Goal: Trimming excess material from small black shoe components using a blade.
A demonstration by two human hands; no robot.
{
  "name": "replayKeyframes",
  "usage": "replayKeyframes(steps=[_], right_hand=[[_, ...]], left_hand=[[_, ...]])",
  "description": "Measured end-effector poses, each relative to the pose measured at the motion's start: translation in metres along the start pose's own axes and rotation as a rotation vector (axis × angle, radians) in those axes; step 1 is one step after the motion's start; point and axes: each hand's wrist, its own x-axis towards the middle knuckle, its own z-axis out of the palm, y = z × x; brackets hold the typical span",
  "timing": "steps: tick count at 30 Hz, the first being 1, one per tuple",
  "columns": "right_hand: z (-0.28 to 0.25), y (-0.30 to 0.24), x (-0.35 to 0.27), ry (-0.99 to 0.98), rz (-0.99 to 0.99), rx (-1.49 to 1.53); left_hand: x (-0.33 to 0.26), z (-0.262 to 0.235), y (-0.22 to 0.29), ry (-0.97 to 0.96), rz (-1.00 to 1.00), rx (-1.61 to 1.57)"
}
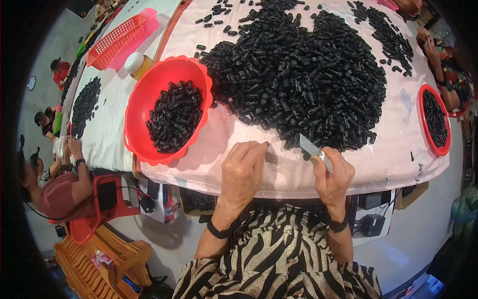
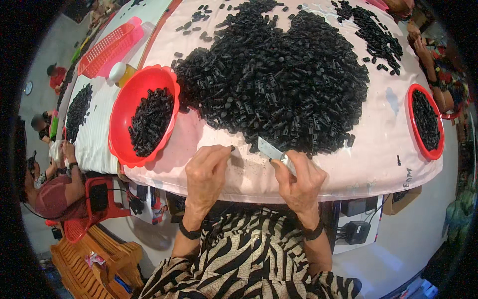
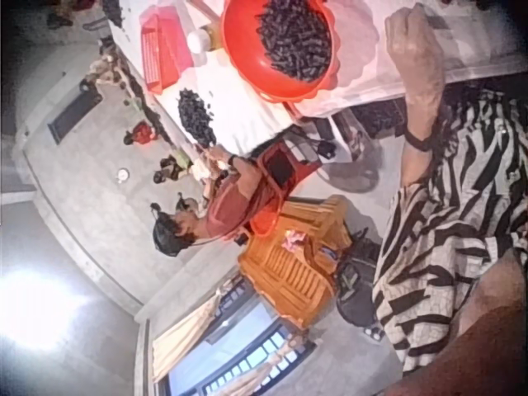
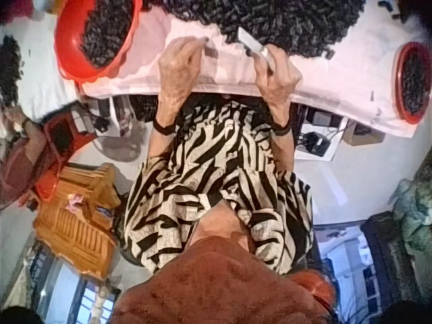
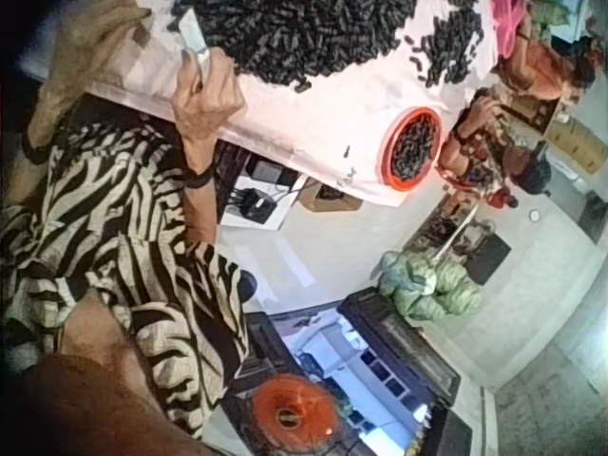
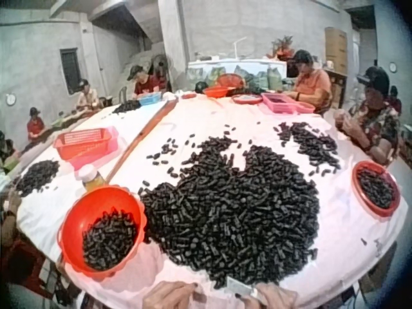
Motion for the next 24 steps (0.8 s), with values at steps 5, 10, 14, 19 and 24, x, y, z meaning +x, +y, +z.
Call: replayKeyframes(steps=[5,10,14,19,24], right_hand=[[0.001,-0.003,0.0,0.026,-0.002,0.02],[0.002,-0.001,-0.001,0.035,-0.01,-0.002],[0.002,-0.002,-0.001,0.023,-0.001,-0.017],[0.002,-0.002,0.0,0.009,0.008,-0.016],[0.002,-0.001,0.0,0.012,0.006,-0.013]], left_hand=[[-0.006,-0.001,0.002,0.024,-0.479,-0.491],[0.002,-0.017,0.01,0.003,-0.844,-1.107],[-0.003,-0.02,0.007,-0.069,-0.913,-1.378],[-0.004,-0.02,0.003,-0.089,-0.952,-1.411],[-0.002,-0.019,0.002,-0.119,-0.917,-1.463]])
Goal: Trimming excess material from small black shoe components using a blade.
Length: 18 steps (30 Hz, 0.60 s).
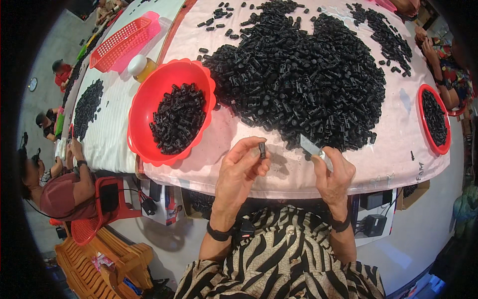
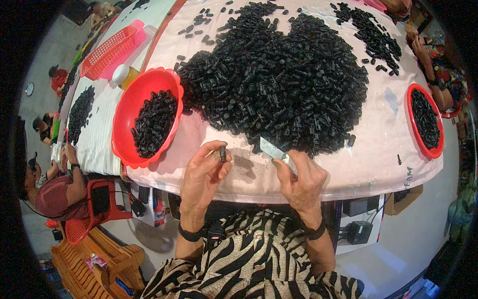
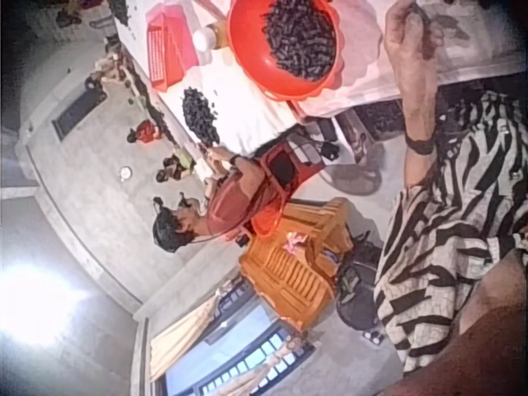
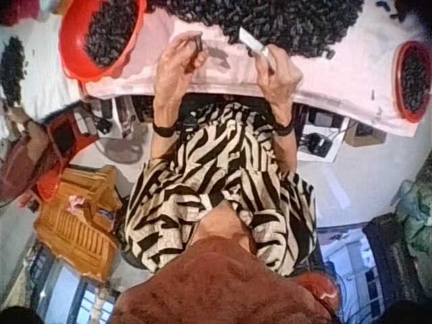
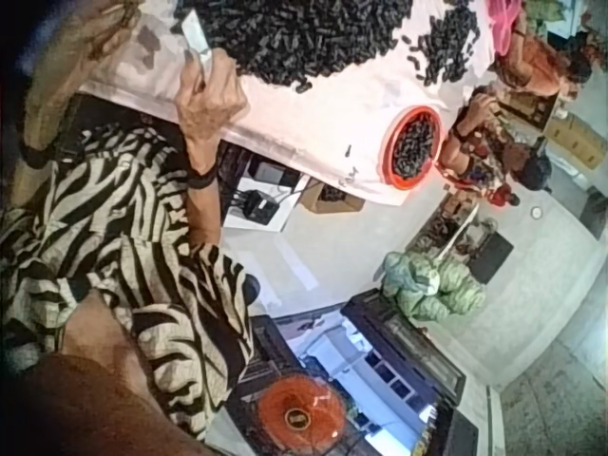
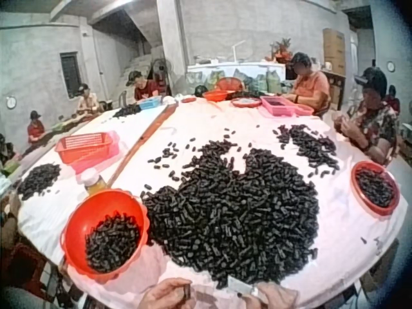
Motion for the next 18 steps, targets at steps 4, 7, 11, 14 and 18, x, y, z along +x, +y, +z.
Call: replayKeyframes(steps=[4,7,11,14,18], right_hand=[[-0.002,-0.001,0.0,-0.008,0.005,-0.021],[0.0,0.0,-0.001,-0.016,0.007,-0.025],[0.001,0.0,-0.001,-0.012,-0.006,-0.037],[0.0,-0.002,-0.001,-0.017,0.001,-0.028],[0.0,-0.001,-0.001,-0.007,0.002,0.003]], left_hand=[[0.0,0.004,-0.002,0.002,0.033,0.008],[0.001,0.003,-0.002,0.005,0.046,-0.001],[0.002,-0.002,-0.002,0.006,0.044,0.05],[0.001,-0.003,-0.003,-0.005,0.052,0.053],[0.001,-0.007,-0.001,-0.067,0.018,-0.034]])
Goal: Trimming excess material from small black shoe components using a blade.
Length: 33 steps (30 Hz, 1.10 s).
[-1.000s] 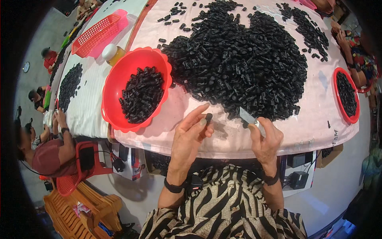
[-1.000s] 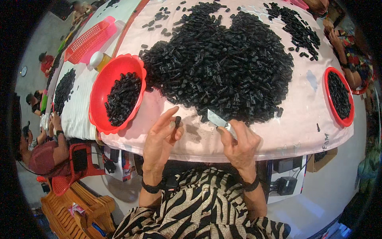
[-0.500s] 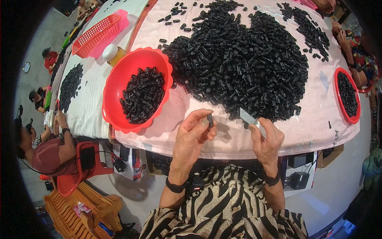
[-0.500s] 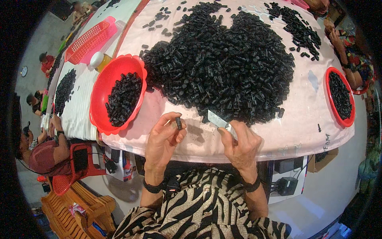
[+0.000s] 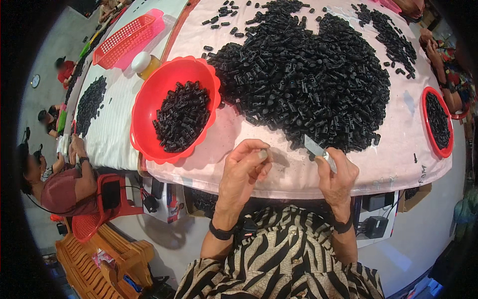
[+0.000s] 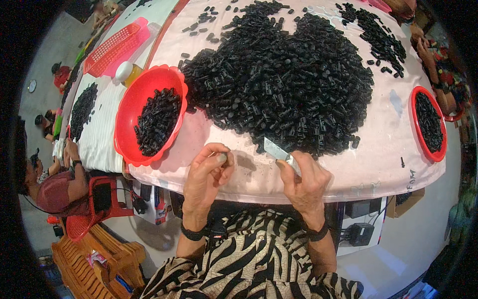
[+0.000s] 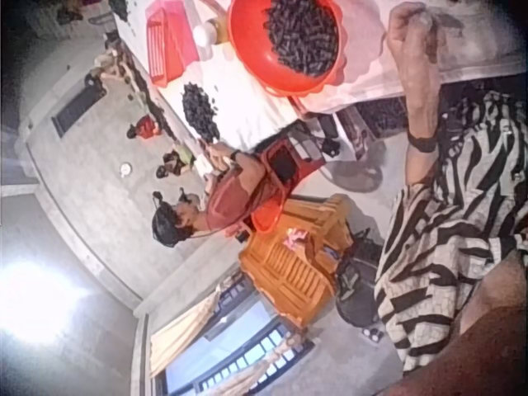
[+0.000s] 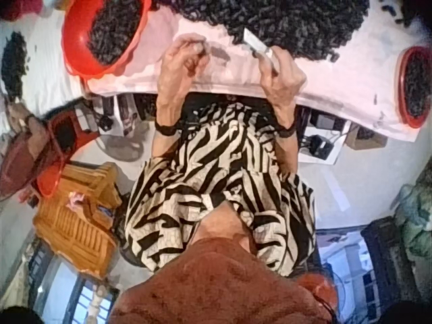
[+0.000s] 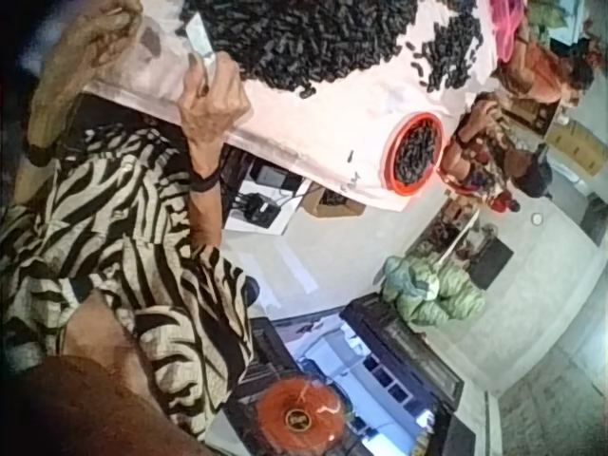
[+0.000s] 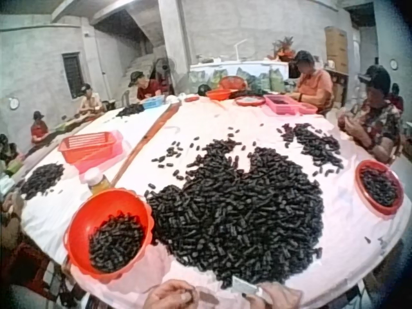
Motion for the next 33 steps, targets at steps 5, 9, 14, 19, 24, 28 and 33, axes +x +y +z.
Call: replayKeyframes(steps=[5,9,14,19,24,28,33], right_hand=[[-0.001,-0.01,0.003,-0.064,0.048,0.128],[0.013,-0.02,0.008,-0.133,-0.039,0.221],[0.02,-0.025,0.014,-0.203,-0.164,0.212],[0.021,-0.023,0.011,-0.245,-0.148,0.221],[0.022,-0.024,0.011,-0.226,-0.145,0.191],[0.021,-0.025,0.011,-0.24,-0.125,0.178],[0.021,-0.025,0.012,-0.233,-0.128,0.174]], left_hand=[[0.001,0.009,0.001,0.077,-0.065,-0.05],[0.002,0.004,-0.005,0.074,-0.103,-0.093],[0.0,0.004,-0.006,0.027,-0.103,-0.105],[0.002,0.006,-0.008,0.011,-0.079,-0.119],[0.003,0.002,-0.012,0.019,-0.069,-0.118],[0.004,0.003,-0.011,0.029,-0.078,-0.124],[0.004,0.003,-0.011,0.033,-0.093,-0.114]])
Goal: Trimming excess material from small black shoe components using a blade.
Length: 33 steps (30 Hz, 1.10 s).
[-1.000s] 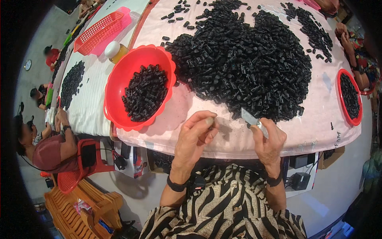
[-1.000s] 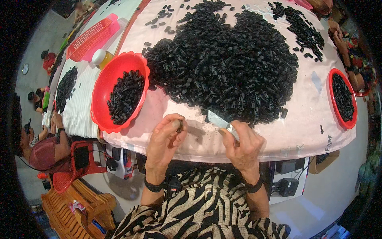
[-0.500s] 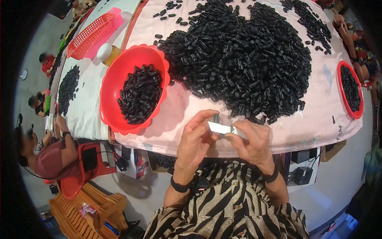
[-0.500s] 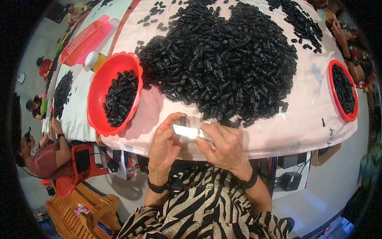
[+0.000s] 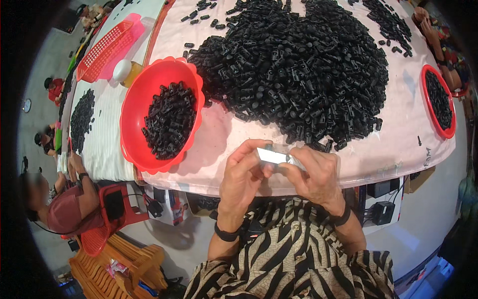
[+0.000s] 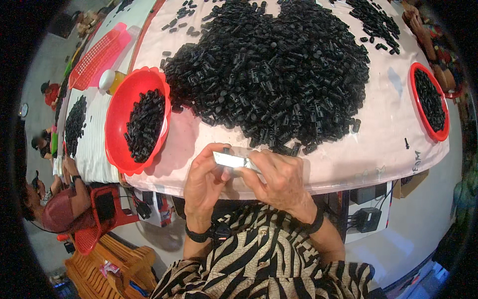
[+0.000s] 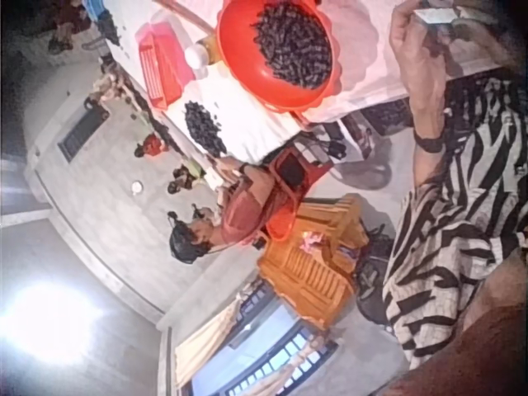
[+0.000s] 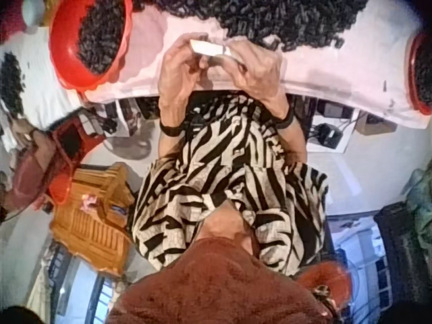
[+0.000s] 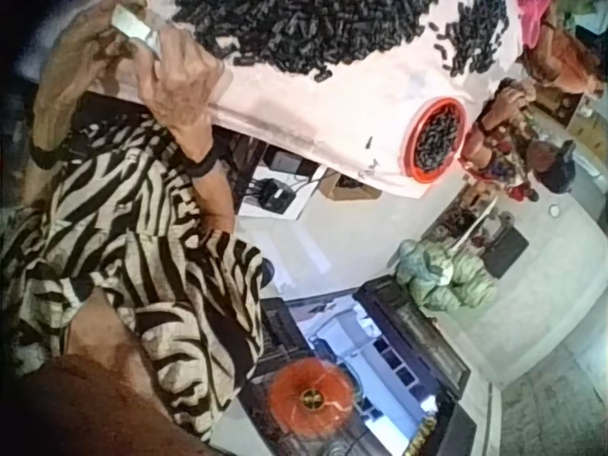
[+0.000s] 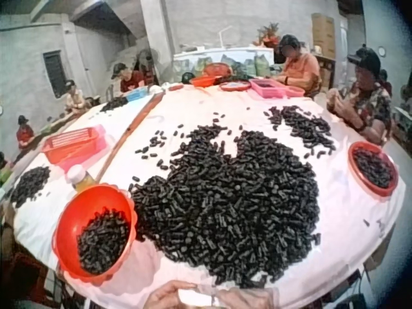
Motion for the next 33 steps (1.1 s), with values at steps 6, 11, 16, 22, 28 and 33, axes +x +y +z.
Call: replayKeyframes(steps=[6,11,16,22,28,33], right_hand=[[0.001,0.0,0.0,-0.004,-0.012,-0.003],[0.001,0.0,-0.001,-0.006,-0.014,-0.006],[0.002,0.0,-0.001,-0.008,-0.02,-0.01],[0.003,0.001,-0.001,-0.004,-0.027,-0.032],[0.004,-0.001,-0.002,0.122,-0.016,-0.109],[0.0,0.003,-0.007,0.192,0.006,-0.036]], left_hand=[[-0.002,0.005,0.002,0.038,0.004,0.025],[-0.001,0.004,0.001,0.04,0.004,0.013],[0.0,-0.002,-0.002,0.028,0.015,0.083],[-0.001,0.003,0.001,0.035,0.016,0.008],[-0.002,-0.004,-0.002,-0.023,0.008,0.095],[-0.003,0.003,-0.003,0.023,0.063,0.103]])
